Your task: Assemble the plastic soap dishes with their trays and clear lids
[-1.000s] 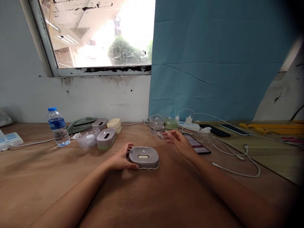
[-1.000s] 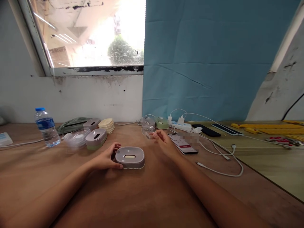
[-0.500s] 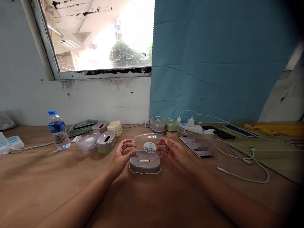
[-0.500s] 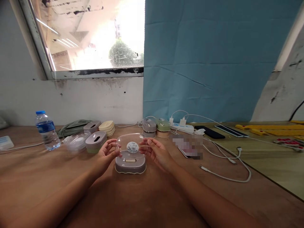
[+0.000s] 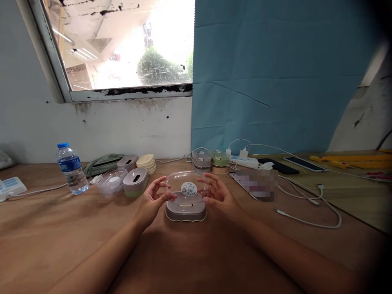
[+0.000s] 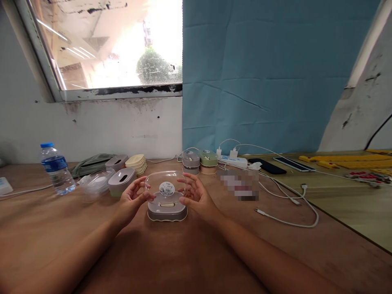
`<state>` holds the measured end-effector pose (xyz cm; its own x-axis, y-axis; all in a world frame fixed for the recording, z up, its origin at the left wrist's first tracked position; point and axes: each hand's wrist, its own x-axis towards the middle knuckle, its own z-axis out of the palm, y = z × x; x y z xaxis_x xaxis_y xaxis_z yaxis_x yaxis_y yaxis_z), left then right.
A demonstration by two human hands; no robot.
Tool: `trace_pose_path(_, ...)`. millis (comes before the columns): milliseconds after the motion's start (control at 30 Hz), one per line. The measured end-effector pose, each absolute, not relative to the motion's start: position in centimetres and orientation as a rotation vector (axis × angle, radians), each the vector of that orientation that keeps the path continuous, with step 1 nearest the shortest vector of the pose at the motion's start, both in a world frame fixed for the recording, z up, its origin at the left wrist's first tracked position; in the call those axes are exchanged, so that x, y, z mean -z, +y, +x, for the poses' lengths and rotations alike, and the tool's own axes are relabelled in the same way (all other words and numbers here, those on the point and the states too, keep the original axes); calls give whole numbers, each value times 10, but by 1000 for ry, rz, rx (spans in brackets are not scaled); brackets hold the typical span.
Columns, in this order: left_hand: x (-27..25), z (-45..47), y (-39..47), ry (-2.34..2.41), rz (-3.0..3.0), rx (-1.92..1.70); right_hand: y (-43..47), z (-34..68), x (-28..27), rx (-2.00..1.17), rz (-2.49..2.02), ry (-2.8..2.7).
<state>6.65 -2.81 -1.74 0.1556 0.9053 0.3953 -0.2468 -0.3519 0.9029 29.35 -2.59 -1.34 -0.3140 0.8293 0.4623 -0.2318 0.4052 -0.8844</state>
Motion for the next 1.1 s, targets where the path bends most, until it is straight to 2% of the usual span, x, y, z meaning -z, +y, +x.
trace_pose_path(500, 23, 65, -26, 703, 1355, -1380, -23, 296, 27, -849, -588, -1715)
trace_pose_path(767, 26, 69, -15, 1009, 1269, -1359, -8, 305, 34, -618, -827, -1853)
trace_pose_path(900, 29, 67, -10, 1143, 1322, -1346, -4, 303, 37, -643, -910, -1887)
trace_pose_path(1100, 37, 63, -7, 1200, 1365, -1174, -3, 303, 42, -858, -974, -1897)
